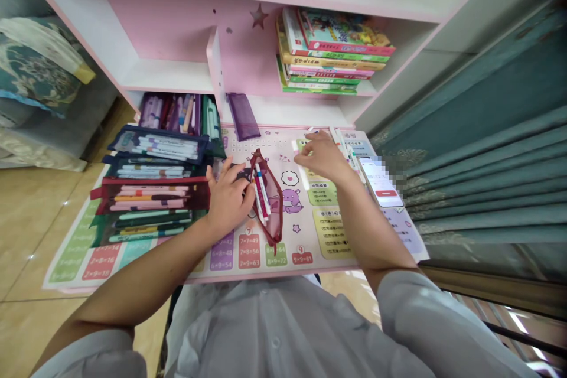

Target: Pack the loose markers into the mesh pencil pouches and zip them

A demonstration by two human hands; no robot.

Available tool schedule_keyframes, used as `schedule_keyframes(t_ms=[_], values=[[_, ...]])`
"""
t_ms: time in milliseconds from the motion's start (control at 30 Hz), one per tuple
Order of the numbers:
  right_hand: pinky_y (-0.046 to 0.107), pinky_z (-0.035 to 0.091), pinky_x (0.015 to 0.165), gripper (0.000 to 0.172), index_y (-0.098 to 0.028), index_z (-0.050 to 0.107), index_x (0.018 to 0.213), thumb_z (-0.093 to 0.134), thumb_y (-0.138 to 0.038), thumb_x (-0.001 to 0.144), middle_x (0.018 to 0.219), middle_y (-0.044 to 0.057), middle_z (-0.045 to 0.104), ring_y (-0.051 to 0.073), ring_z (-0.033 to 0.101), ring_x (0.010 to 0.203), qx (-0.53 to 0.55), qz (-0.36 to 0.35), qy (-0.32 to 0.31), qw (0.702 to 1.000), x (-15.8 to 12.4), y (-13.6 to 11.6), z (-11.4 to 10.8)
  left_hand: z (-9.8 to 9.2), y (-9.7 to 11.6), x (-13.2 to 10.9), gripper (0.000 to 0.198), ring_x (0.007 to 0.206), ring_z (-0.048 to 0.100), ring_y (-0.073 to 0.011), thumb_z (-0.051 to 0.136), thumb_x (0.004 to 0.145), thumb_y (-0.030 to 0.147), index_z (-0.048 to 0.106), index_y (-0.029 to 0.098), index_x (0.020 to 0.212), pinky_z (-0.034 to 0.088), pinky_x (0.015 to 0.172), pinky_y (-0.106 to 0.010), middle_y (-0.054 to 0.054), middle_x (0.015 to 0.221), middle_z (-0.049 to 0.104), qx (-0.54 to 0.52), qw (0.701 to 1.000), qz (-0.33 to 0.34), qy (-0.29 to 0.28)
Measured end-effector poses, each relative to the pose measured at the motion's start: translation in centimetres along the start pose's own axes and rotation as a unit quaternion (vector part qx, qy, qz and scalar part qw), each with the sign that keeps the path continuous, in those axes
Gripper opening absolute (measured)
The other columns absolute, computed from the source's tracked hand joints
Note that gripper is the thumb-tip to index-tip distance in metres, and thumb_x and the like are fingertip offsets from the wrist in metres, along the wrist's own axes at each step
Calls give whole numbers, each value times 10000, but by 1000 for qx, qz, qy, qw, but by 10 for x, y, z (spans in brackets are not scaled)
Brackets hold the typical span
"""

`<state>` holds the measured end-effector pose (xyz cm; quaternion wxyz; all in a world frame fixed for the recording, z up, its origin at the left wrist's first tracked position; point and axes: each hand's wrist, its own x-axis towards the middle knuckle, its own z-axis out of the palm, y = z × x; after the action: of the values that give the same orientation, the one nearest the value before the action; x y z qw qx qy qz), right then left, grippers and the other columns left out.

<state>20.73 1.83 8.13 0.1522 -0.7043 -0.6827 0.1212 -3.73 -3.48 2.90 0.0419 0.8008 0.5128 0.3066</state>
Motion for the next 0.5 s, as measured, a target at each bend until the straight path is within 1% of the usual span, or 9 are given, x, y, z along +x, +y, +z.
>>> schedule_keyframes(t_ms=[33,100,200,367,500], values=[[543,268,1168,166,-183,671,619,643,-322,704,1409,115,535,366,298,1440,23,-5,-20,1000,-9,-13,-3,0,0,0,306,1374,437,-336,509,910,264,640,193,643,144,1134,-669,-90,1238,672,0,1000,0,0],[542,241,1178,140,-183,664,609,644,-297,689,1446,105,510,363,260,1464,54,-27,-28,998,-25,-34,-5,-1,1,0,294,1378,432,-336,512,908,263,655,197,660,138,1138,-667,-91,1238,672,2,1000,0,-4],[542,244,1170,126,-182,652,593,644,-273,679,1454,115,505,355,228,1481,85,-54,-34,994,-39,-54,3,-1,1,0,289,1371,438,-346,515,906,268,674,199,676,145,1136,-668,-95,1234,673,5,1000,0,-5],[630,244,1121,164,-186,632,580,648,-303,694,1468,122,489,361,187,1492,92,-56,-63,992,-43,-63,27,-2,1,1,287,1373,433,-352,518,898,262,685,204,672,130,1144,-671,-86,1240,668,1,1000,-5,-8],[646,225,1116,165,-175,633,590,637,-292,707,1474,141,478,368,181,1492,72,-59,-73,993,-43,-65,37,-2,2,1,296,1371,436,-352,510,901,258,660,197,654,154,1133,-677,-88,1238,669,3,1000,-2,-7]])
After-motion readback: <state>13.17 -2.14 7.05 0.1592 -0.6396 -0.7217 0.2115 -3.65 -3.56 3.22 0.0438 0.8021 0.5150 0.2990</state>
